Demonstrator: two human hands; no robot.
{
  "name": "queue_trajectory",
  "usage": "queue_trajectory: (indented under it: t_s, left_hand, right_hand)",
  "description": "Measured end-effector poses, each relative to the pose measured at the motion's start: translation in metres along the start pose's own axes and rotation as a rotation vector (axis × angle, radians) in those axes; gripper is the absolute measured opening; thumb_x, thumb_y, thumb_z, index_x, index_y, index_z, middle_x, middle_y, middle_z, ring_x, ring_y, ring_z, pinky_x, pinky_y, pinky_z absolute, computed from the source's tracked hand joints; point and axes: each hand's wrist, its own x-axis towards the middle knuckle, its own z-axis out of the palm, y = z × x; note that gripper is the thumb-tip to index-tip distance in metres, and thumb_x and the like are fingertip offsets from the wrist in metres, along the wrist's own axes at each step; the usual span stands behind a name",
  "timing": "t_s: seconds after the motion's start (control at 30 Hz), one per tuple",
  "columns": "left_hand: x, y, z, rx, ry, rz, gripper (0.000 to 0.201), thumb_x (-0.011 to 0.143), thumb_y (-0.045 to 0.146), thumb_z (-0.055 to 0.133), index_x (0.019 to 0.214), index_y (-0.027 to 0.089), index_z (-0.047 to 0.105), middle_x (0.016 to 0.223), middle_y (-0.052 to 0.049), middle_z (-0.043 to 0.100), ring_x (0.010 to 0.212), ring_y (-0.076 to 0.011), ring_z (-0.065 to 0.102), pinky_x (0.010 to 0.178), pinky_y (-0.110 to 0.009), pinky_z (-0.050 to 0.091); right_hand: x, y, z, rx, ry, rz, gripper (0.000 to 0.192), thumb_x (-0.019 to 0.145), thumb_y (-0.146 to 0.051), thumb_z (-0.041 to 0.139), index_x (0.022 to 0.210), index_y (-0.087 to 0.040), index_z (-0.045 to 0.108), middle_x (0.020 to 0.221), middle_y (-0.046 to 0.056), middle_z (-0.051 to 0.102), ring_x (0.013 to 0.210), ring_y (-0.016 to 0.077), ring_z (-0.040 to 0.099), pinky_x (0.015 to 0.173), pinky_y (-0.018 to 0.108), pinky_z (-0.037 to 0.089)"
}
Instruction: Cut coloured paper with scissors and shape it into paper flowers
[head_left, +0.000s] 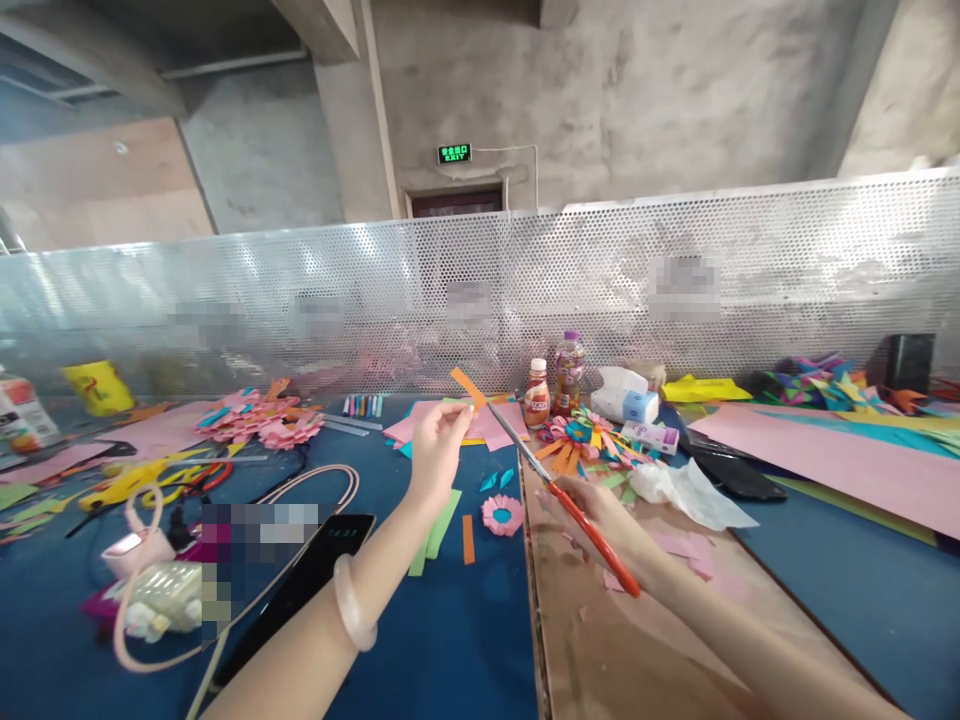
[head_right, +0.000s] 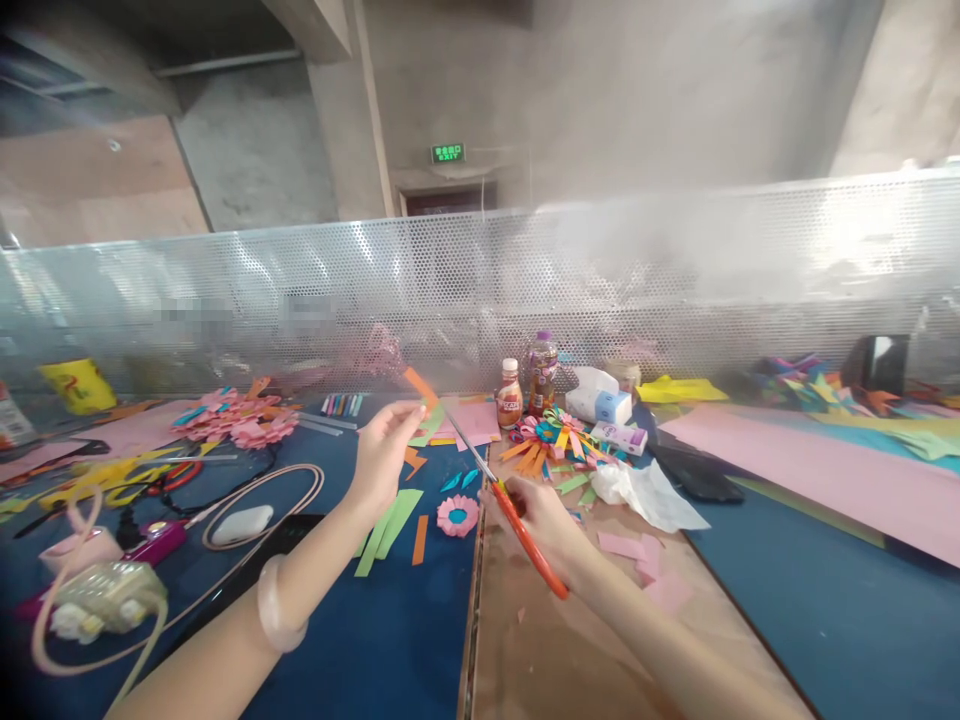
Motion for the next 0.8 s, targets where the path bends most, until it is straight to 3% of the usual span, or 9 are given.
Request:
queue_trajectory:
  t_s: [0.53,0.8]
  left_hand:
    - [-0.012,0.0,0.009,-0.034,-0.104,-0.107,0.022,0.072,0.032,0.063,0.084,0.013,0.062,0.083,-0.008,0.067,0.081,-0.019,0.064,0.079,-0.034,0.048]
    - [-0.015,-0.002,0.01,-0.029,-0.122,-0.092,0.023,0.072,0.033,0.063,0.085,0.013,0.062,0.084,-0.008,0.067,0.083,-0.0185,0.063,0.08,-0.033,0.047]
  right_hand:
    - [-0.001,0.002,-0.001,0.095,-0.052,0.069,0.022,0.08,-0.037,0.045,0.068,-0.019,0.041,0.054,-0.005,0.043,0.044,0.0088,0.046,0.039,0.018,0.035]
    - [-0.002,-0.006,-0.002,0.069,-0.008,0.032,0.033,0.079,-0.049,0.046,0.064,-0.02,0.039,0.055,-0.005,0.038,0.047,0.0094,0.044,0.041,0.02,0.036]
